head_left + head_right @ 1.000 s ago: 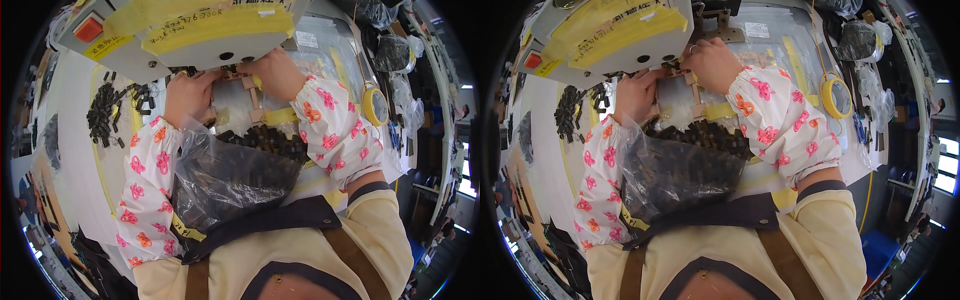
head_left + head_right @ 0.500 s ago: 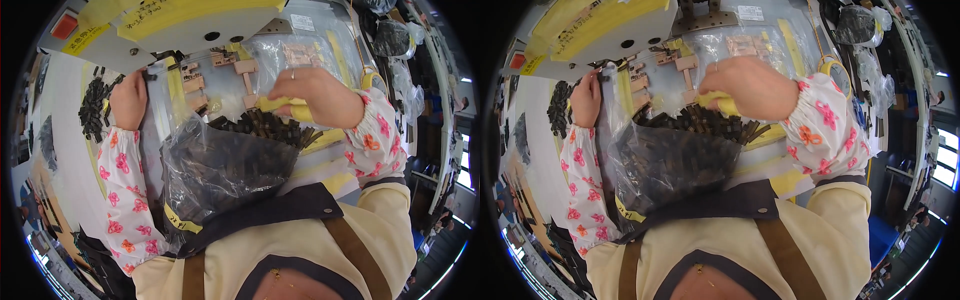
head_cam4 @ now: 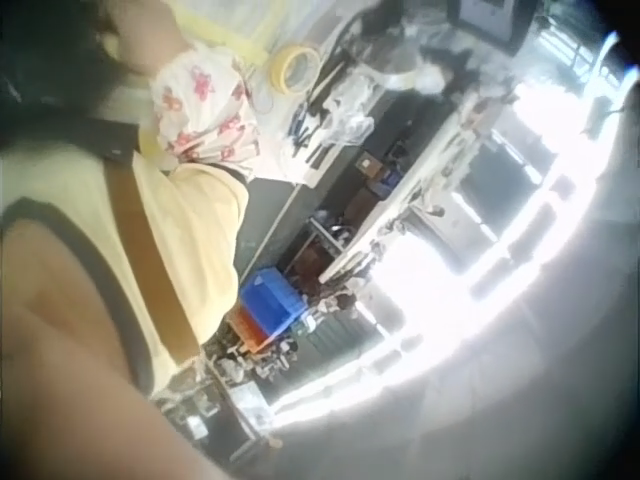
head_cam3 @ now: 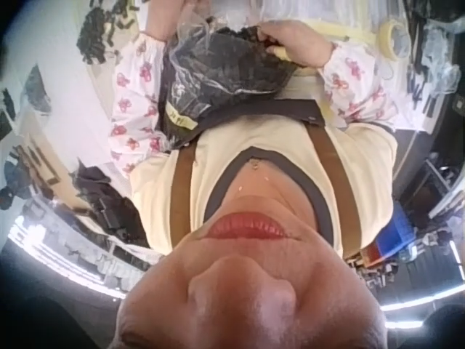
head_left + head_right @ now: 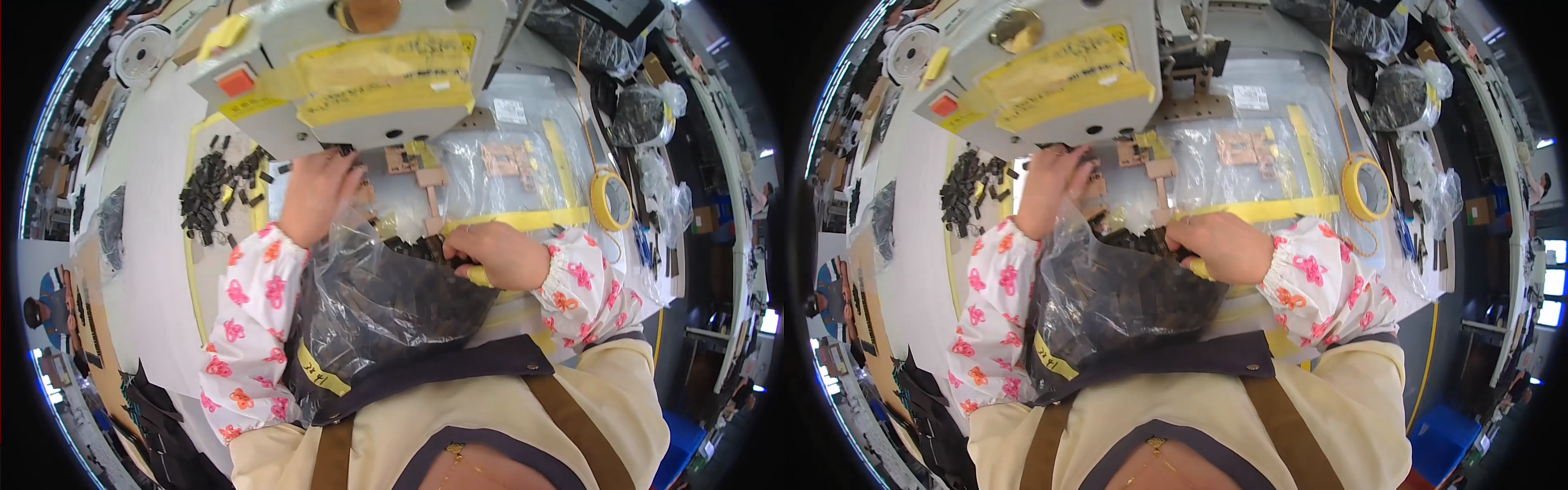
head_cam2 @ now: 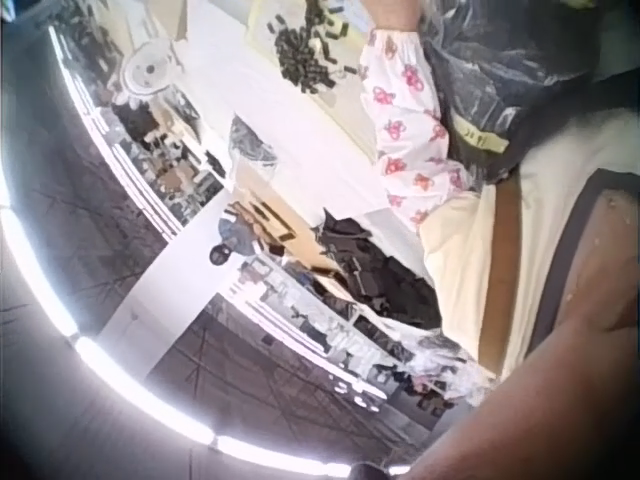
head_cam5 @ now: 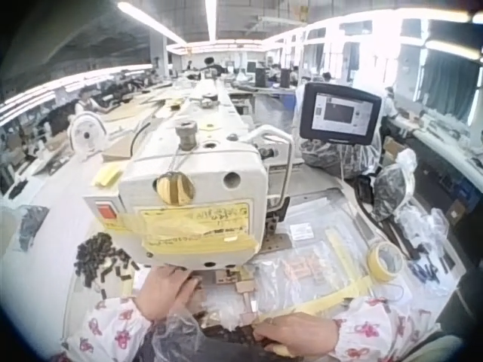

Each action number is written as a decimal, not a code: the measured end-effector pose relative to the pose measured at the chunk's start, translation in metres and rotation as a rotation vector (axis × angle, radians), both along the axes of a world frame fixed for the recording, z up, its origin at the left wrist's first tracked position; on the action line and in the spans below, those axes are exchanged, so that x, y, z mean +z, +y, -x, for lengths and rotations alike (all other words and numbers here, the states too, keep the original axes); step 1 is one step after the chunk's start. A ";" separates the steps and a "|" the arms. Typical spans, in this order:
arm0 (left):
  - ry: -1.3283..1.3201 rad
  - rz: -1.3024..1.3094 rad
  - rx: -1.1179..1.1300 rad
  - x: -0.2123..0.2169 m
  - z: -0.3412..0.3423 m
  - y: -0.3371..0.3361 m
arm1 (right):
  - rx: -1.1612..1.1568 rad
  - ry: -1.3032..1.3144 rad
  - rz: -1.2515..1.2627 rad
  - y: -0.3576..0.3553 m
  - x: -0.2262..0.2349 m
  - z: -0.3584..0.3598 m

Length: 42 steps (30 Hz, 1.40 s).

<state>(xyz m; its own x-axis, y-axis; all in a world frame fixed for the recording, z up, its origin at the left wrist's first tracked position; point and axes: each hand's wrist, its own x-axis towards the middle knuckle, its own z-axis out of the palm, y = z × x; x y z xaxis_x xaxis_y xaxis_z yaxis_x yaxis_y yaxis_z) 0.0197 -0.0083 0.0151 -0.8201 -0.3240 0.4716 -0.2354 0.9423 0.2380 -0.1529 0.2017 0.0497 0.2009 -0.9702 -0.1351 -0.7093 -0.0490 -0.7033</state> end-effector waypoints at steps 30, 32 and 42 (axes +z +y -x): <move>0.174 0.115 -0.016 -0.016 0.023 -0.002 | -0.495 -0.557 0.112 -0.088 -0.039 0.027; 0.217 -0.022 0.001 -0.014 0.016 -0.003 | -0.451 -0.351 0.167 -0.095 -0.037 0.027; 0.278 -0.239 0.015 -0.032 0.018 -0.001 | -0.378 -0.282 0.314 -0.095 -0.041 0.040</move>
<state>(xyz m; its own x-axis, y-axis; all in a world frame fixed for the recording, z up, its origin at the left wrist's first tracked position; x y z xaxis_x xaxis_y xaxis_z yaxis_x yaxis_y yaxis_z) 0.0012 -0.0089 -0.0167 -0.6660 -0.4626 0.5853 -0.1441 0.8495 0.5075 -0.1928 0.1064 0.0089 -0.1822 -0.9667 0.1798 -0.5047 -0.0650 -0.8608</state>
